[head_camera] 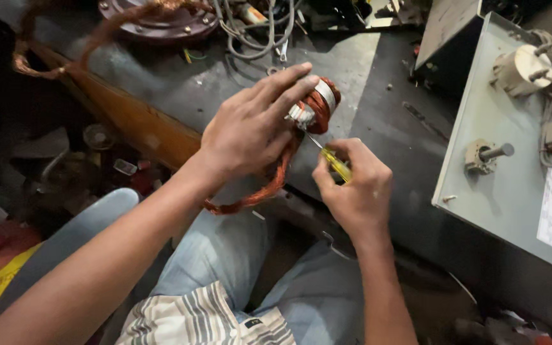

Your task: The person repairs a fan motor. They use a screwdriver to pry open the motor housing, remove the copper wire windings by hand, and then reassemble the motor core components.

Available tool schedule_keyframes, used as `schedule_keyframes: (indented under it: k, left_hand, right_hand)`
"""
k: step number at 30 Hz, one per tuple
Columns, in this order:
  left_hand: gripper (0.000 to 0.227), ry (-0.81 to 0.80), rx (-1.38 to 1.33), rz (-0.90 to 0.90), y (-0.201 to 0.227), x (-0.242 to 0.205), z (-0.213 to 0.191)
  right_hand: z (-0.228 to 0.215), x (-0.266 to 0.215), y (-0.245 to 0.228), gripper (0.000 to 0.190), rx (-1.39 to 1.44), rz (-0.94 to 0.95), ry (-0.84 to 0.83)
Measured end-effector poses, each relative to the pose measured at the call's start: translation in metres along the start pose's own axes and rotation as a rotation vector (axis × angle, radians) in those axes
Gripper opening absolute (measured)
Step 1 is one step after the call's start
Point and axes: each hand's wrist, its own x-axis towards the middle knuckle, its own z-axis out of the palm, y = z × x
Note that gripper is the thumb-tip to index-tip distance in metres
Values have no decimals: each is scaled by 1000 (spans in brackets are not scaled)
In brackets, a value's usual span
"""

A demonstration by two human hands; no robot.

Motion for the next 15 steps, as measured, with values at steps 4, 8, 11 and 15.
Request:
schedule_keyframes:
  k: [4,8,11,15]
  left_hand:
    - [77,29,12,43,0,-1,3]
    - [76,27,42,37,-2,-4,4]
    - [76,32,55,37,-2,-2,6]
    - [75,44,53,43,-3,-4,6]
  right_hand:
    - [3,-2,-2,21,-50,-87,2]
    - [6,-4,-3,20,-42,-98,5]
    - [7,-2,-4,18,-38,-91,22]
    - [8,-4,-6,17,-103,-73,22]
